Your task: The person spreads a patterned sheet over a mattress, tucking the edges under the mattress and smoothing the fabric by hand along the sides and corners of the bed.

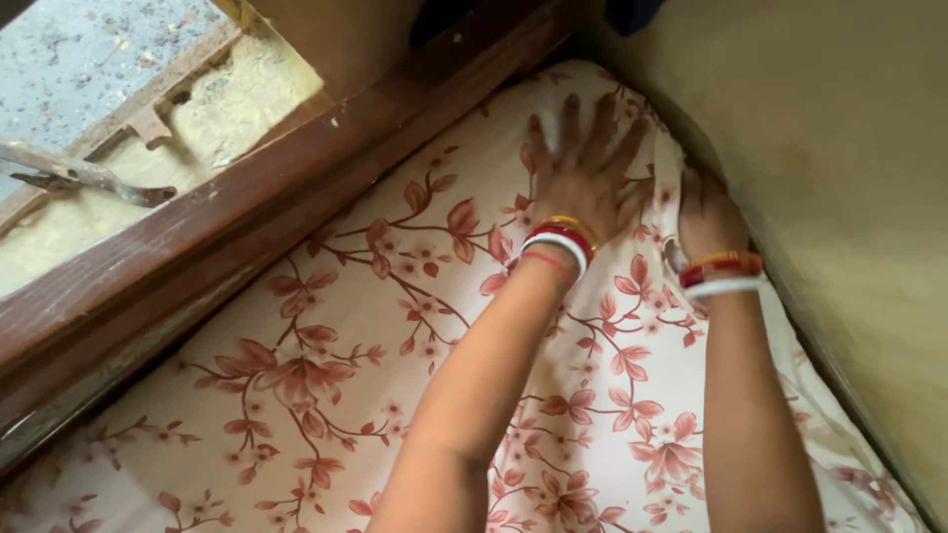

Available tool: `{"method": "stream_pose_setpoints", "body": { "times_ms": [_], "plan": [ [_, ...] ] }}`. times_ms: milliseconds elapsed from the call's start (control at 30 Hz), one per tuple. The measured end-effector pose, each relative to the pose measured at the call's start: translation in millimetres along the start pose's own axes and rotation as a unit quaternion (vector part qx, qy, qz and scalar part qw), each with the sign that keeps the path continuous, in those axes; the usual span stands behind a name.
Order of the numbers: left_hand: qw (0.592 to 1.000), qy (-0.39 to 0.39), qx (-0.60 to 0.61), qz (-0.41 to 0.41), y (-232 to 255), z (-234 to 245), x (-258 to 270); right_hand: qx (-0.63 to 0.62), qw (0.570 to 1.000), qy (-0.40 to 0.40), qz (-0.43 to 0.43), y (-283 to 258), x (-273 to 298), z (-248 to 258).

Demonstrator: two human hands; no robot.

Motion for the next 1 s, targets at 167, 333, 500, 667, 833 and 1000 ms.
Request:
{"method": "stream_pose_setpoints", "body": {
  "times_ms": [167, 333, 500, 667, 833, 1000],
  "plan": [
    [0.999, 0.027, -0.005, -0.044, 1, -13, -33, -0.133, 0.939, 0.171, 0.267, -77, 138, -7],
    [0.997, 0.013, 0.019, -0.078, 2, -27, -61, 0.167, 0.905, 0.214, 0.329, -100, 161, -10],
    [0.992, 0.057, 0.034, -0.103, 0, -31, -64, 0.112, 0.978, -0.027, -0.177, 7, 119, -27],
    [0.982, 0.105, 0.118, -0.108, -8, -35, -45, 0.007, 0.99, 0.143, -0.012, 51, 120, -51],
    [0.88, 0.131, 0.457, 0.006, 48, -36, 11, 0.005, 0.995, 0.1, 0.02, 72, 112, -70],
    [0.738, 0.053, 0.63, 0.236, 114, -89, 29, -0.41, 0.9, -0.144, -0.038, 92, 101, -88]
  ]
}}
Point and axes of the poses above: each hand's wrist, its own x-axis away from the middle knuckle, its own z-axis out of the back of the hand, y = z × x, the point moved 3 cm from there along -x, towards the middle knuckle, and after that the axes turned 1 degree about -x, right-handed, at the moved point
